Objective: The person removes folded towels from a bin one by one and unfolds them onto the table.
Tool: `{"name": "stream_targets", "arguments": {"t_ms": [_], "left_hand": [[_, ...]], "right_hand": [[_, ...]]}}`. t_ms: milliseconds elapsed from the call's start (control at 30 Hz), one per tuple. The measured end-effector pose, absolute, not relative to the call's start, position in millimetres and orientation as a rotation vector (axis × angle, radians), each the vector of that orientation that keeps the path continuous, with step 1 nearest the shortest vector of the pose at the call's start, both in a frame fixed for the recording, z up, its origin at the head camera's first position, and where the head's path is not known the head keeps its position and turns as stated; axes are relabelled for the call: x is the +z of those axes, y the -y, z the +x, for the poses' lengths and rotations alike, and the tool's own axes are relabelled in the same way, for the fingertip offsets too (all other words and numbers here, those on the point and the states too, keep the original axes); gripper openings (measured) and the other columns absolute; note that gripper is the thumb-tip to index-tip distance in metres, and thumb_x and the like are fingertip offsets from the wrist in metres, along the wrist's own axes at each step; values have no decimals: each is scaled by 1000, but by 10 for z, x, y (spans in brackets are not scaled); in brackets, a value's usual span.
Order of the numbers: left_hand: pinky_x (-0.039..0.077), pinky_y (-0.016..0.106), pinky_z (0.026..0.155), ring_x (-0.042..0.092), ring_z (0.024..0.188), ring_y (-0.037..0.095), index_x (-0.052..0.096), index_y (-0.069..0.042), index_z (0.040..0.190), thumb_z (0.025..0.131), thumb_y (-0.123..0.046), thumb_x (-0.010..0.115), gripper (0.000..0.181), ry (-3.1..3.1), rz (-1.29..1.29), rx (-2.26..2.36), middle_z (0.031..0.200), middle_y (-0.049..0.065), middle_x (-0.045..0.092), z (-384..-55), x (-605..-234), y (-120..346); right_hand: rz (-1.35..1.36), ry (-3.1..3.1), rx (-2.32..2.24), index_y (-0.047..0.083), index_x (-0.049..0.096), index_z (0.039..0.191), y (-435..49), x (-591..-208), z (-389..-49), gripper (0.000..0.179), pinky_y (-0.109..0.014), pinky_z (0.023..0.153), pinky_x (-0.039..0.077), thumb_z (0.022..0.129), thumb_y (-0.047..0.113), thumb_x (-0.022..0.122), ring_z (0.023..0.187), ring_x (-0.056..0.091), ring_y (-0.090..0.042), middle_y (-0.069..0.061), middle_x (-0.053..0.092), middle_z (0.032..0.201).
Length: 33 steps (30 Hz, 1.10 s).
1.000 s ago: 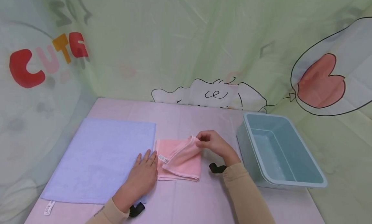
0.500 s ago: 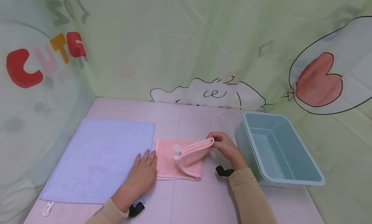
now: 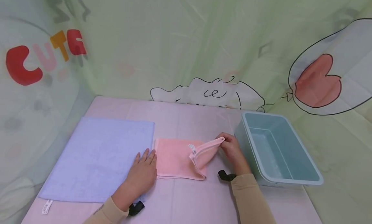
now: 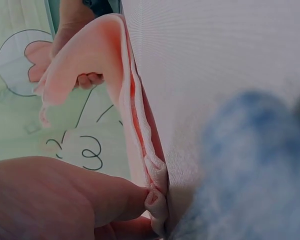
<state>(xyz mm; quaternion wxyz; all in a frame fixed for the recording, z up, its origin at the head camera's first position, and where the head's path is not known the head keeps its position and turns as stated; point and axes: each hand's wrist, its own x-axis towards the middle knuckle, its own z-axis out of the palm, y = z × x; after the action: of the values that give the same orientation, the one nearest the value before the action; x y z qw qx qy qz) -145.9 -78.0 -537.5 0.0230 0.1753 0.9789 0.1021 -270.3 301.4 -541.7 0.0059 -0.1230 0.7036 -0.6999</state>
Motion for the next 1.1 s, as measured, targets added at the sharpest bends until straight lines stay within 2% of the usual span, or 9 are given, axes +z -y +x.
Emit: {"name": "stream_targets", "arguments": {"t_ms": [200,500,567,700,833,900,1000,1100], "left_hand": [[30,67,129,36,161,44,53,9,153,108,-22,60,54,-3031,545,316,169,22,45,-1464,-5381,787],[30,66,129,36,161,44,54,8,153,108,-22,59,54,-3036,542,318,169,22,45,-1483,-5414,791],[30,66,129,36,161,44,53,8,153,108,-22,59,54,-3033,537,314,169,21,44,-1488,-5422,790],[30,66,130,35,162,44,53,7,154,109,-23,59,54,-3025,529,311,169,21,44,-1492,-5420,783],[29,66,130,34,162,44,52,8,154,109,-23,59,55,-3019,519,312,170,21,43,-1492,-5407,776],[29,66,130,34,162,44,52,8,154,109,-23,59,55,-3019,519,314,170,21,43,-1492,-5403,775],[29,66,130,35,161,44,53,8,153,108,-22,59,55,-3022,523,324,169,22,44,-1489,-5404,777],[29,66,130,35,161,45,53,9,153,108,-22,60,55,-3023,526,328,169,22,44,-1485,-5403,780]], "right_hand": [[-197,-2185,-2309,11,70,81,-3083,-5486,-2688,41,-20,71,54,92,-20,44,76,59,-9,7,65,79],[178,-2251,-2351,6,68,79,-3063,-5457,-2667,35,-20,64,52,98,-14,46,72,61,-10,5,68,76],[265,-2305,-2299,3,69,83,-3074,-5450,-2672,30,-20,65,53,99,-11,48,75,64,-9,6,71,77],[380,-2355,-2221,-4,70,101,-3080,-5437,-2679,20,-18,72,57,102,-7,50,82,71,-7,10,77,83],[434,-2344,-2154,-6,66,123,-3067,-5376,-2657,26,-16,80,59,105,-4,48,93,74,-7,11,78,95],[437,-2360,-2097,-4,64,133,-3072,-5335,-2634,32,-15,82,58,106,-1,47,99,73,-6,8,79,106],[414,-2408,-2006,-3,60,145,-3076,-5263,-2583,38,-12,84,55,110,3,46,112,72,-8,-8,76,133],[369,-2459,-1903,-1,52,155,-3065,-5181,-2509,43,-9,90,51,113,9,46,130,64,-16,-22,61,155]]}}
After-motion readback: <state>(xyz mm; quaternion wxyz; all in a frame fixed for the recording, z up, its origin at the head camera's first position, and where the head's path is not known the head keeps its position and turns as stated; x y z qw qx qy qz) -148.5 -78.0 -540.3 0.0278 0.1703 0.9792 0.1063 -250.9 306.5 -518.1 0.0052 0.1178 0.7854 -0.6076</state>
